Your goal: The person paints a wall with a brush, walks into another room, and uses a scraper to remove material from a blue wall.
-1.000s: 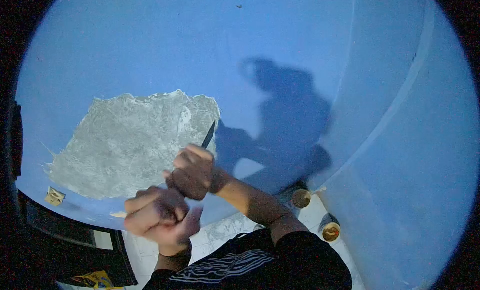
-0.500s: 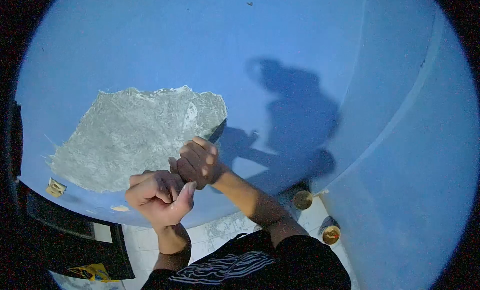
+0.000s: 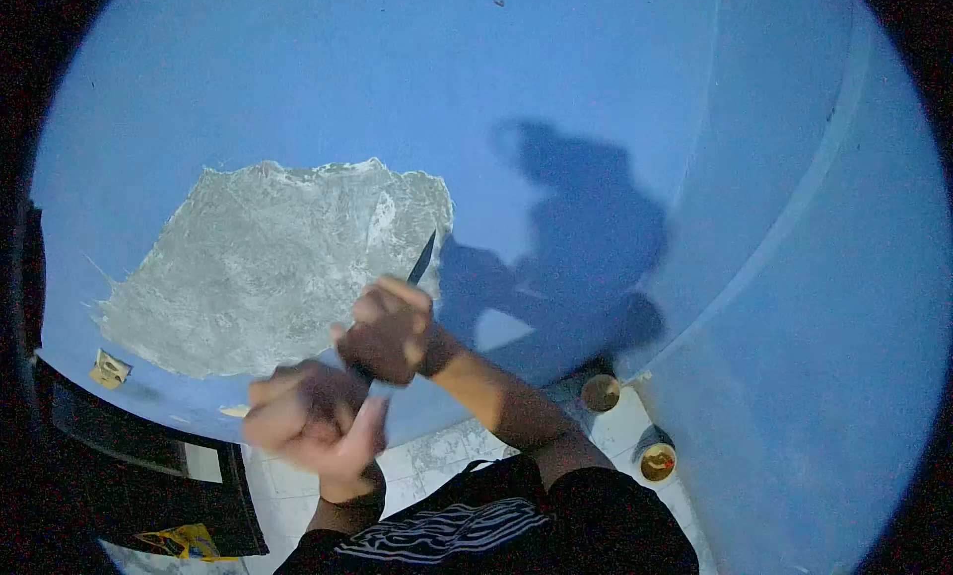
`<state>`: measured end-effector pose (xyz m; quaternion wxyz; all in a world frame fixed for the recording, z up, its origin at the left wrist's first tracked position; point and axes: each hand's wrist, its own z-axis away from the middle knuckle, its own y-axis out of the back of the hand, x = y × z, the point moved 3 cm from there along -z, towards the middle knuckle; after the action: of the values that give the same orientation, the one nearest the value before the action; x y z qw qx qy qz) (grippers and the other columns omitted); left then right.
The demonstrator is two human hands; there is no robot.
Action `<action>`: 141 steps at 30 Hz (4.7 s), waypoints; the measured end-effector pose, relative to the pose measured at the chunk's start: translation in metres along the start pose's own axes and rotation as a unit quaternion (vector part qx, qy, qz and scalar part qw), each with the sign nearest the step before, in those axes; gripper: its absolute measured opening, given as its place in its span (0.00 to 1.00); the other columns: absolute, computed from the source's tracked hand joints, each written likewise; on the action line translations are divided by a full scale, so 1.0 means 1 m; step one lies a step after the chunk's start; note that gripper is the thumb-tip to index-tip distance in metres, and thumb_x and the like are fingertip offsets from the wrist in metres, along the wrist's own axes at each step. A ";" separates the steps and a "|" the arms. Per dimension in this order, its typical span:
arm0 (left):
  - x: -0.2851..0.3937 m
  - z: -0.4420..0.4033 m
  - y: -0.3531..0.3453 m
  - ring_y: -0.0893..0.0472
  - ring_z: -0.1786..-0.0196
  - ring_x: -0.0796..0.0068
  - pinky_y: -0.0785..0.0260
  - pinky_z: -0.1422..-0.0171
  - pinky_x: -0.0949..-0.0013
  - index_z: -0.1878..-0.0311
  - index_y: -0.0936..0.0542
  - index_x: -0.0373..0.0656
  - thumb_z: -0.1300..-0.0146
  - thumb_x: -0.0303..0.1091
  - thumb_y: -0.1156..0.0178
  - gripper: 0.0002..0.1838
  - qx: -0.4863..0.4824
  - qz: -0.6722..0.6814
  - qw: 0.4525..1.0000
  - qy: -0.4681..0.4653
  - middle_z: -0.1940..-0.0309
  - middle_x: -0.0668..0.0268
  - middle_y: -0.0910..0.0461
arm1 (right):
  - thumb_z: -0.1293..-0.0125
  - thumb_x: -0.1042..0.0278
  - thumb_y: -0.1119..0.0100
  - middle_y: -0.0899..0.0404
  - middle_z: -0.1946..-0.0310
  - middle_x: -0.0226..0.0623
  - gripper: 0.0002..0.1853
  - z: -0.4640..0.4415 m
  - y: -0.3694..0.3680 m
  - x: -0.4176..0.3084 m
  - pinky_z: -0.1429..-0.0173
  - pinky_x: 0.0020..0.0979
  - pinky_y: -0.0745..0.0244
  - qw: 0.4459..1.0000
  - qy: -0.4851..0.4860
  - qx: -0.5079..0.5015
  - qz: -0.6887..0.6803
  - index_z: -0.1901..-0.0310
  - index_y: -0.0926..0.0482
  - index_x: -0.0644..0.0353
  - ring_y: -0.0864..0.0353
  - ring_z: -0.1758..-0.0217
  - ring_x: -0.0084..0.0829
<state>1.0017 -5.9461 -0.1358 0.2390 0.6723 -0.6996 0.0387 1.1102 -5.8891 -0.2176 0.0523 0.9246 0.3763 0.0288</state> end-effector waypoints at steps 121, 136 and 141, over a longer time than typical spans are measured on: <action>-0.020 0.013 0.006 0.34 0.86 0.84 0.41 0.78 0.79 0.90 0.44 0.48 0.56 0.15 0.33 0.28 0.047 0.152 0.985 0.060 0.91 0.73 0.36 | 0.38 0.65 0.42 0.39 0.83 0.37 0.15 -0.007 0.002 0.009 0.77 0.37 0.41 0.995 0.013 -0.052 -0.090 0.77 0.35 0.60 0.35 0.80 0.38; -0.009 -0.003 -0.010 0.38 0.87 0.84 0.45 0.81 0.76 0.89 0.43 0.49 0.56 0.24 0.27 0.29 0.037 0.020 0.999 0.006 0.92 0.74 0.38 | 0.41 0.69 0.36 0.41 0.82 0.35 0.19 -0.007 0.012 0.009 0.81 0.34 0.42 0.991 -0.004 -0.010 -0.134 0.81 0.39 0.57 0.37 0.83 0.32; -0.025 0.003 -0.019 0.37 0.87 0.82 0.46 0.79 0.76 0.89 0.43 0.47 0.56 0.23 0.28 0.28 0.077 0.128 0.981 0.127 0.92 0.72 0.37 | 0.43 0.73 0.38 0.38 0.80 0.35 0.13 0.007 0.014 0.011 0.80 0.35 0.41 0.998 0.047 -0.031 -0.042 0.77 0.34 0.61 0.35 0.82 0.34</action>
<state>1.0186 -5.9256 -0.1535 0.2660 0.5831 -0.7389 0.2078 1.1289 -5.8920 -0.2224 0.0647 0.9037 0.4153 0.0812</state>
